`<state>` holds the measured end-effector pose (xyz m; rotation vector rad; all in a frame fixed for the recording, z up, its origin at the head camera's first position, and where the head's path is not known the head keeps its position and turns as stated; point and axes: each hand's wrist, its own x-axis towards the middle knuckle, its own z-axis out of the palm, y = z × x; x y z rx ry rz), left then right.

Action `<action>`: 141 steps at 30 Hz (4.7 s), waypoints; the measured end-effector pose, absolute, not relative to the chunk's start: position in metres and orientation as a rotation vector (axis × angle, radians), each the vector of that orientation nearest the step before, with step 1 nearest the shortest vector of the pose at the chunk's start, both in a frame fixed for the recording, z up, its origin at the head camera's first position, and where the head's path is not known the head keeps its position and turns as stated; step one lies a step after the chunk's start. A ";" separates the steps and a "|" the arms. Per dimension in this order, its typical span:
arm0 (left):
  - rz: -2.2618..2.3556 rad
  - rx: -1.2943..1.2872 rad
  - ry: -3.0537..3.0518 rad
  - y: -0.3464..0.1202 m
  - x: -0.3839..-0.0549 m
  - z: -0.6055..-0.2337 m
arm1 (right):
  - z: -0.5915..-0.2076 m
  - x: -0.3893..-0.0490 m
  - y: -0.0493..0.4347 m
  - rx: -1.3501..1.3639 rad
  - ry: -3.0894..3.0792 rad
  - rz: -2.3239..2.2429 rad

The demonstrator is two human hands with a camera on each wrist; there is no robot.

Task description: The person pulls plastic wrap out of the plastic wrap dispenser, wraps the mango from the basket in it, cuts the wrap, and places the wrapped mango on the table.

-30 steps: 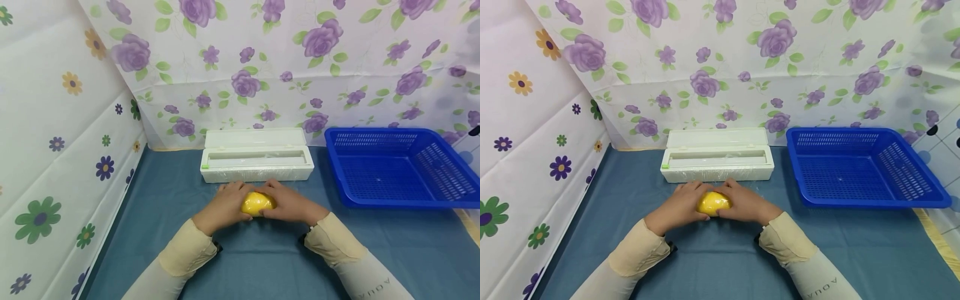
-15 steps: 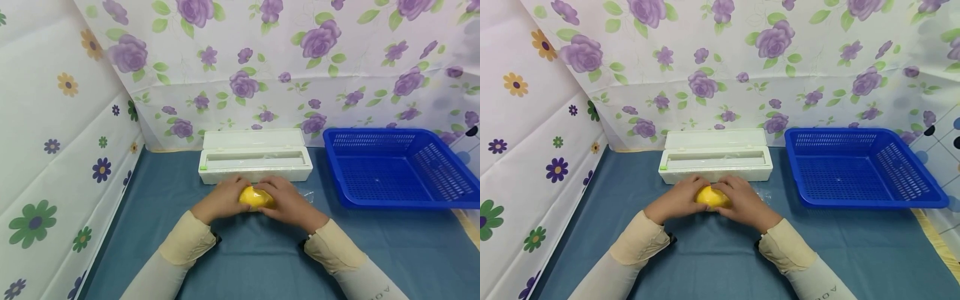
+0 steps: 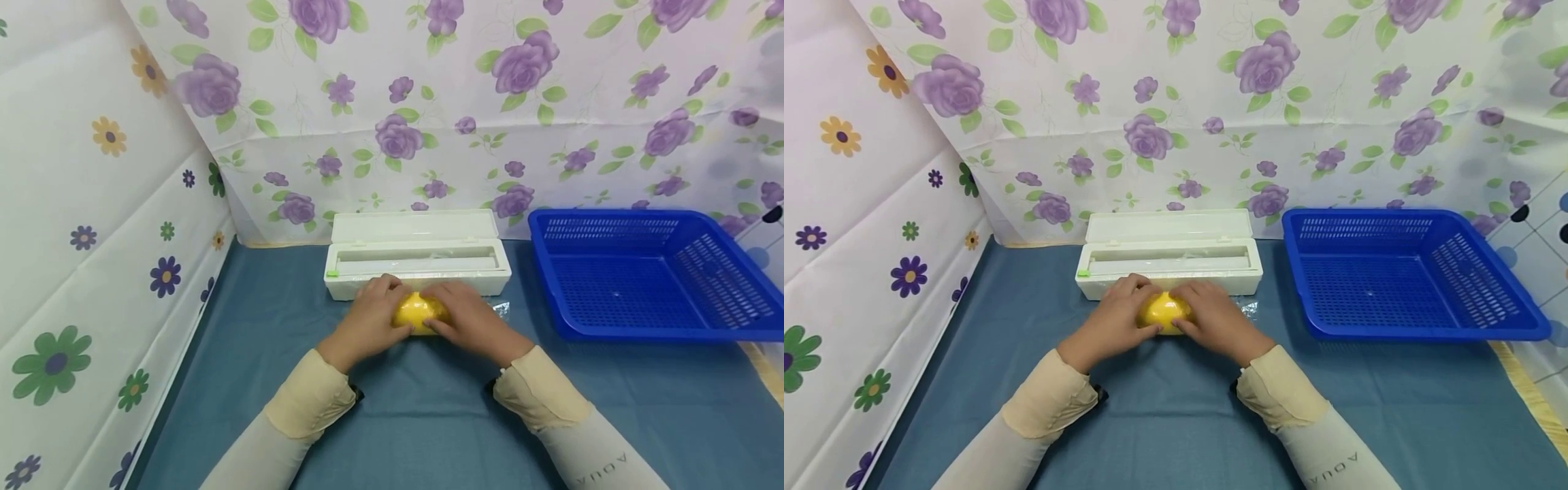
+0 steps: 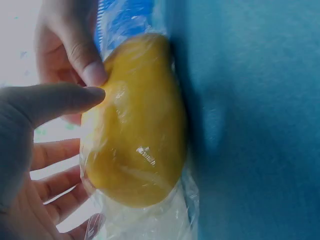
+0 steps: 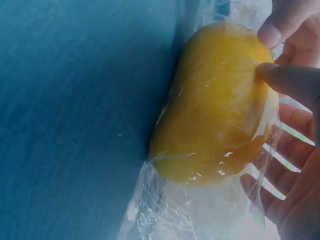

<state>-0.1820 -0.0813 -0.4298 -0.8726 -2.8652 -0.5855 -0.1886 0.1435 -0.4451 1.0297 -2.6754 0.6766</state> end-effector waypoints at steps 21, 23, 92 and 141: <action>-0.438 -0.773 -2.834 -0.073 -0.184 -0.442 | -0.456 -0.190 0.148 1.022 -2.666 0.369; -0.453 -0.776 -2.827 -0.073 -0.185 -0.441 | -0.455 -0.191 0.148 1.028 -2.660 0.360; -0.704 -0.628 -2.973 -0.093 -0.199 -0.388 | -0.406 -0.199 0.156 0.820 -2.735 0.634; -0.937 -0.733 -2.537 -0.097 -0.186 -0.364 | -0.378 -0.187 0.160 0.798 -2.377 0.800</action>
